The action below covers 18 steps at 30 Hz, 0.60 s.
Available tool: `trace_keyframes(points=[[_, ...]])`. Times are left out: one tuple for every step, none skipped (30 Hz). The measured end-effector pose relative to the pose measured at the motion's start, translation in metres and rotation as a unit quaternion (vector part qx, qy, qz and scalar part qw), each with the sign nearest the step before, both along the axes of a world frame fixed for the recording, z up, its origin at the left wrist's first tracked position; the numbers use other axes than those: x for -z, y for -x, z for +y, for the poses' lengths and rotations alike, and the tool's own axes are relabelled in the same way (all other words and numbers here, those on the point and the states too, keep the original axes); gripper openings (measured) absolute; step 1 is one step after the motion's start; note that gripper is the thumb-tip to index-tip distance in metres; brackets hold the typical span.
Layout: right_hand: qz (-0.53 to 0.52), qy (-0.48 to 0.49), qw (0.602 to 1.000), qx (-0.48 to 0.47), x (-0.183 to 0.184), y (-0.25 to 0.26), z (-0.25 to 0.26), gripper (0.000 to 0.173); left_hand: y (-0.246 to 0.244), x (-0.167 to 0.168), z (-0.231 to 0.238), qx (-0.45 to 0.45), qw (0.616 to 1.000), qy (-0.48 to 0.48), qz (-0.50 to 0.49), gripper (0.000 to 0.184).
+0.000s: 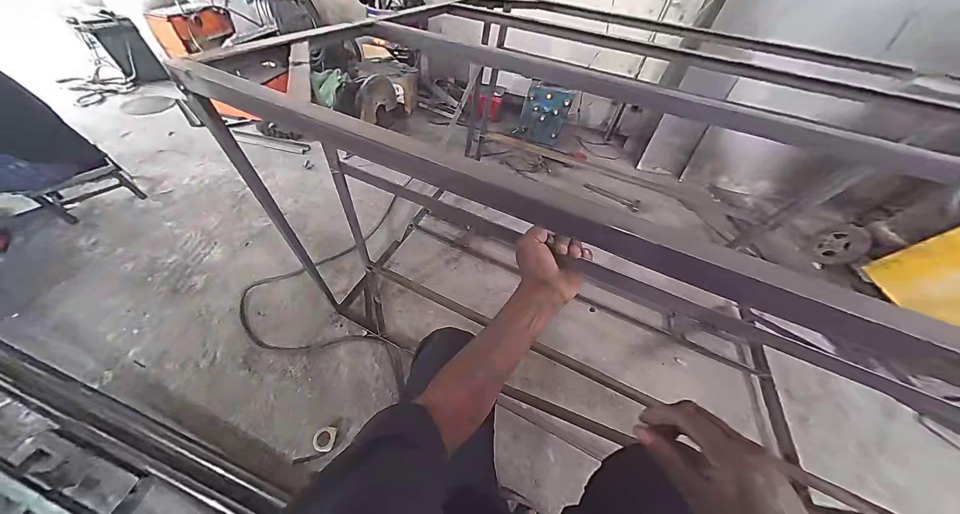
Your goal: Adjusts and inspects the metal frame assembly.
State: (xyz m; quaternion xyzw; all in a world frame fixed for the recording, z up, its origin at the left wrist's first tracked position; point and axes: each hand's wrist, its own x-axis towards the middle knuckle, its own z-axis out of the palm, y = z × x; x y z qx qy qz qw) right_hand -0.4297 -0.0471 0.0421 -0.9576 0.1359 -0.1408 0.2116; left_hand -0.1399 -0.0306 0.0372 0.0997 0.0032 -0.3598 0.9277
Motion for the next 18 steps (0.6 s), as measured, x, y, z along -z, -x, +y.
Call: trace_keyframes(points=[[0.02, -0.003, 0.999, -0.032, 0.001, -0.008, 0.005, 0.026, -0.001, 0.0, 0.0, 0.002, 1.0, 0.003, 0.003, 0.042], [0.037, -0.003, 0.998, -0.059, 0.002, -0.015, 0.007, 0.027, -0.001, 0.0, 0.0, 0.004, 1.0, 0.008, 0.004, 0.041], [0.046, 0.003, 0.996, -0.079, 0.005, -0.021, 0.007, 0.028, -0.002, 0.001, 0.0, 0.007, 1.0, 0.013, 0.003, 0.041], [0.046, 0.013, 0.995, -0.091, 0.008, -0.027, 0.005, 0.031, -0.002, 0.001, 0.0, 0.009, 1.0, 0.014, 0.006, 0.04], [0.035, 0.026, 0.995, -0.093, 0.013, -0.032, 0.0, 0.033, -0.001, 0.0, 0.001, 0.009, 1.0, 0.011, 0.008, 0.041], [0.024, 0.035, 0.996, -0.079, 0.017, -0.038, -0.007, 0.035, -0.001, -0.002, 0.002, 0.009, 1.0, 0.003, 0.007, 0.041], [0.022, 0.026, 0.998, -0.05, 0.02, -0.045, -0.014, 0.037, 0.0, -0.003, 0.004, 0.011, 1.0, -0.002, 0.007, 0.041], [0.028, 0.001, 1.0, -0.013, 0.021, -0.051, -0.023, 0.037, 0.0, -0.003, 0.005, 0.011, 1.0, -0.003, 0.007, 0.039], [0.035, -0.06, 0.997, 0.017, 0.023, -0.058, -0.035, 0.037, 0.001, -0.003, 0.005, 0.009, 1.0, -0.001, 0.005, 0.038], [0.044, -0.164, 0.985, 0.037, 0.027, -0.064, -0.048, 0.047, 0.001, -0.003, 0.005, 0.008, 1.0, 0.002, 0.005, 0.038], [0.044, -0.295, 0.953, 0.049, 0.032, -0.071, -0.063, 0.066, 0.0, -0.003, 0.004, 0.006, 1.0, 0.005, 0.009, 0.037], [0.015, -0.424, 0.904, 0.053, 0.039, -0.076, -0.077, 0.087, 0.0, -0.002, 0.003, 0.006, 1.0, 0.005, 0.018, 0.035], [-0.049, -0.528, 0.847, 0.041, 0.049, -0.079, -0.089, 0.1, -0.001, -0.001, 0.003, 0.01, 1.0, 0.002, 0.022, 0.033], [-0.127, -0.602, 0.788, 0.021, 0.057, -0.083, -0.098, 0.1, -0.002, 0.0, 0.003, 0.015, 1.0, -0.003, 0.012, 0.032], [-0.197, -0.643, 0.74, 0.003, 0.062, -0.086, -0.104, 0.089, -0.003, 0.001, 0.002, 0.017, 1.0, -0.005, -0.003, 0.034], [-0.253, -0.659, 0.708, -0.011, 0.061, -0.091, -0.106, 0.08, -0.004, 0.002, 0.003, 0.018, 1.0, -0.003, -0.015, 0.032], [-0.291, -0.661, 0.691, -0.025, 0.057, -0.093, -0.106, 0.077, -0.005, 0.001, 0.003, 0.016, 1.0, -0.003, -0.019, 0.029], [-0.317, -0.666, 0.674, -0.043, 0.053, -0.094, -0.104, 0.074, -0.004, 0.001, 0.004, 0.015, 1.0, 0.0, -0.015, 0.026]])
